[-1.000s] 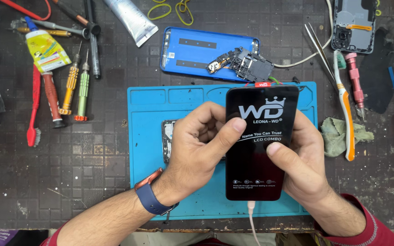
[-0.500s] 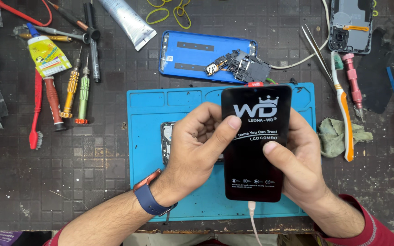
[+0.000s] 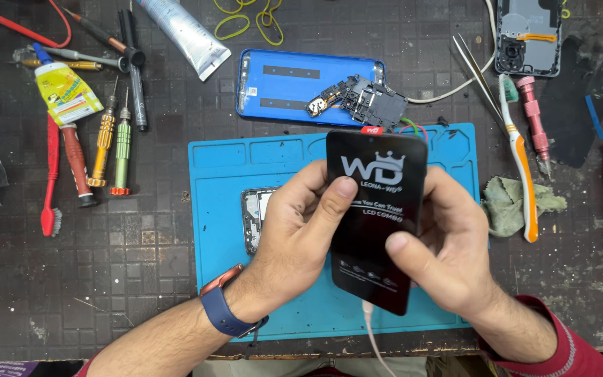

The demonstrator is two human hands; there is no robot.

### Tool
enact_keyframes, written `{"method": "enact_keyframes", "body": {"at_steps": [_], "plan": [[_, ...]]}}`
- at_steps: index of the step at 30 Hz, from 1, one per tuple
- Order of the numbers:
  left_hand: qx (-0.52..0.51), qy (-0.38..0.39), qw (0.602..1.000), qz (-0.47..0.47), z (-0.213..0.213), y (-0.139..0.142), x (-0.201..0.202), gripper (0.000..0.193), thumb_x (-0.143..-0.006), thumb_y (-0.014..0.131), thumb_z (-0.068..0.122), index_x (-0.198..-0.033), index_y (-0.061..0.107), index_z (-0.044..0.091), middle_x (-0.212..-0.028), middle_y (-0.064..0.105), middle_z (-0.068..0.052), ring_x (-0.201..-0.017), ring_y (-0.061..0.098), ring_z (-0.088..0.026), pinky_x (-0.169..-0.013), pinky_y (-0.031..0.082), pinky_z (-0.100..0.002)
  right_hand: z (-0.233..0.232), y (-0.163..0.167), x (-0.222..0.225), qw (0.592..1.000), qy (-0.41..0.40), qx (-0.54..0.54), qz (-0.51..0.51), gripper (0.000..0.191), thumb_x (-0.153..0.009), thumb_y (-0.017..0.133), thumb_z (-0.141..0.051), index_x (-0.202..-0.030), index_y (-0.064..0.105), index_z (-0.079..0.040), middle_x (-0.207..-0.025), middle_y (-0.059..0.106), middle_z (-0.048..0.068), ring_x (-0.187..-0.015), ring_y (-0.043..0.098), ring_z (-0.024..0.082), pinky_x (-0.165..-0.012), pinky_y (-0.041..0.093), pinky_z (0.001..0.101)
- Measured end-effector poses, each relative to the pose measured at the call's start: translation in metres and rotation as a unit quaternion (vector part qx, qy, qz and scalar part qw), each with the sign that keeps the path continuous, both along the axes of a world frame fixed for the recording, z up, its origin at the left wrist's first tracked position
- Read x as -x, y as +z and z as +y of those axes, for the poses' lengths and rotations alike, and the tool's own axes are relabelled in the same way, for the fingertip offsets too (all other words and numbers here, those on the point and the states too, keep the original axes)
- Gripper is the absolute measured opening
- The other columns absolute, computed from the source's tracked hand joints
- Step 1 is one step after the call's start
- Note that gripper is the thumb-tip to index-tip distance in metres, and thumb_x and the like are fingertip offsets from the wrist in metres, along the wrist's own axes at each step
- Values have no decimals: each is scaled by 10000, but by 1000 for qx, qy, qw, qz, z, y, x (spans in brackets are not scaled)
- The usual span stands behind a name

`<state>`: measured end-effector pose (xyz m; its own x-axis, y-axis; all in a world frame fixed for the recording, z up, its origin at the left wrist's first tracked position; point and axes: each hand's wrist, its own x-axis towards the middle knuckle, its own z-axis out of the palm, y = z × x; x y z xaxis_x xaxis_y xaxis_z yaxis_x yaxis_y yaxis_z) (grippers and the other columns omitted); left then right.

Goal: The person cleans the inside of a disassembled smartphone housing with a toothbrush, then fits a replacement LCD screen combo onto the phone frame, pressing it into place and testing it while the phone is connected to a charging cable. They repeatedly align and press the screen assembly against the frame to seat it.

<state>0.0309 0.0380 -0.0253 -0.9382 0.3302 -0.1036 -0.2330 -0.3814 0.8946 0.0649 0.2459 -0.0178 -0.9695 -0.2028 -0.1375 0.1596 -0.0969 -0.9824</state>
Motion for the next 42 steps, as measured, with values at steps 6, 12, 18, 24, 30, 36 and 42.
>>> {"method": "enact_keyframes", "body": {"at_steps": [6,12,18,24,30,36,42], "plan": [[-59,-24,998,13,-3,2,-4,409,-1187,426,357,-1353,542,1,-1154,652,-47,-1080,594,-85,-960,527,-263,2,1,0,994,78,60,36,408,-971,655,-146,-1290,482,40,-1177,627,120,-1078,627,146,-924,548,298],[-178,-64,977,-100,-5,3,-1,422,-1125,393,356,-1370,502,30,-1192,656,-66,-1068,643,-137,-953,561,-307,-1,11,2,994,86,55,48,401,-975,614,-88,-1323,507,80,-1150,612,135,-1031,637,175,-891,553,307],[-193,-51,968,-150,-5,3,-1,412,-1135,400,332,-1400,502,33,-1160,649,-77,-1033,631,-148,-916,539,-318,-6,18,11,990,91,-24,108,248,-965,569,36,-1200,613,102,-1069,622,142,-943,641,184,-835,575,305],[-217,-63,958,-177,-7,-1,-2,385,-1123,391,346,-1284,521,21,-1082,636,-84,-928,623,-158,-833,530,-319,-12,24,14,983,78,-99,133,218,-942,594,44,-1145,667,76,-1033,633,124,-908,642,161,-777,582,273],[-324,-115,924,-170,-6,-1,-5,276,-1138,420,349,-1081,463,82,-930,472,-19,-739,474,-115,-667,397,-284,-11,21,13,977,43,-117,175,171,-971,633,18,-1135,669,50,-1043,608,101,-932,616,141,-818,556,265],[-334,-146,908,-206,-4,2,-7,267,-1109,437,353,-1066,449,90,-897,430,-8,-714,441,-100,-632,360,-267,-9,17,11,977,26,-112,179,221,-964,646,18,-1182,623,36,-1122,557,98,-1004,608,150,-906,556,284],[-362,-180,882,-240,-1,2,-13,268,-1119,437,365,-1051,428,106,-892,401,5,-682,414,-79,-625,350,-253,-13,16,9,964,-23,-98,244,235,-997,700,-33,-1199,589,13,-1167,508,77,-1079,543,132,-1018,473,271]]}}
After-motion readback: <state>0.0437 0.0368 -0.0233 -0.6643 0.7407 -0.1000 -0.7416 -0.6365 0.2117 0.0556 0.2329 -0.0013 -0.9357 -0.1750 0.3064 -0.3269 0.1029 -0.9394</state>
